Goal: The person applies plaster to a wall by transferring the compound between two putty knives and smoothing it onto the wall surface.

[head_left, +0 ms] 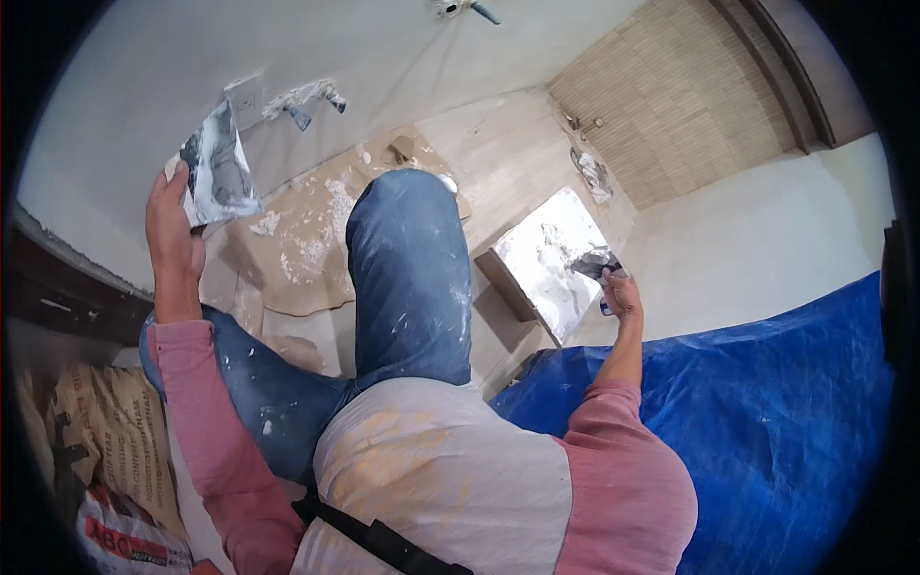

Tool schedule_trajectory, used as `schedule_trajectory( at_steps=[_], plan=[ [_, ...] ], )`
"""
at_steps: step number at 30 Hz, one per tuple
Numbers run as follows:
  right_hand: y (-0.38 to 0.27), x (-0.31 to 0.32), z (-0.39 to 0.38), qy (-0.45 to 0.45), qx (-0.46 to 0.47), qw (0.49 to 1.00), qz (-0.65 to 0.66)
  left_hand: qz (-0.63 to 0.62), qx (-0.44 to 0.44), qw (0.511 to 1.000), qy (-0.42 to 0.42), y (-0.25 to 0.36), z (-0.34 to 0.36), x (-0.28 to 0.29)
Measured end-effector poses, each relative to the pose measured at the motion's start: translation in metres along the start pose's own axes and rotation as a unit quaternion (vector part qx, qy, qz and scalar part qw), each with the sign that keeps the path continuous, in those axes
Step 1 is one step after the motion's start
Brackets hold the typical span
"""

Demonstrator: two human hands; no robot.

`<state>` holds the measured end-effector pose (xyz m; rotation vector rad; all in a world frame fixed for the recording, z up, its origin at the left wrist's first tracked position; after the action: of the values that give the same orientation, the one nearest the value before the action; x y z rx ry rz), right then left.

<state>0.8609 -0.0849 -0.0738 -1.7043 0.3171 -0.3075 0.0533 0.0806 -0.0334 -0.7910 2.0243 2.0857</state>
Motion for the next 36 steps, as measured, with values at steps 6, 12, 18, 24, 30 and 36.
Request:
schedule_trajectory(
  at_steps=[6, 12, 18, 24, 30, 36],
  plan=[
    [-0.009, -0.034, 0.024, -0.019, 0.139, 0.955, 0.261, -0.003, 0.031, 0.999, -0.016, -0.008, -0.002, -0.003],
    [-0.044, -0.087, 0.058, -0.078, 0.128, 0.917, 0.369, -0.067, 0.04, 0.994, -0.078, -0.018, -0.008, -0.021],
    [-0.124, -0.274, 0.061, -0.229, 0.126, 0.909, 0.326, -0.111, 0.027, 0.991, -0.069, -0.05, -0.017, -0.048],
    [-0.158, -0.463, 0.027, -0.443, 0.109, 0.857, 0.242, -0.153, 0.053, 0.985, -0.052, -0.068, -0.027, -0.084],
    [-0.165, -0.573, -0.021, -0.527, 0.199, 0.819, 0.108, -0.218, 0.022, 0.976, -0.008, -0.031, -0.037, -0.073],
    [-0.163, -0.609, -0.05, -0.514, 0.276, 0.811, 0.034, -0.244, -0.027, 0.962, 0.121, -0.021, -0.038, -0.048]
  ],
)
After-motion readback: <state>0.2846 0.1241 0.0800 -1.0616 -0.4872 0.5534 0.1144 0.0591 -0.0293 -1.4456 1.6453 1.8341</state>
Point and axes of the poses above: each hand's wrist, its own z-axis towards the middle knuckle, its own x-axis out of the back of the hand, y = z × x, the point moved 3 cm from there along z, towards the middle knuckle, and after that the axes turned 6 degrees about z, right-handed, at the moved point
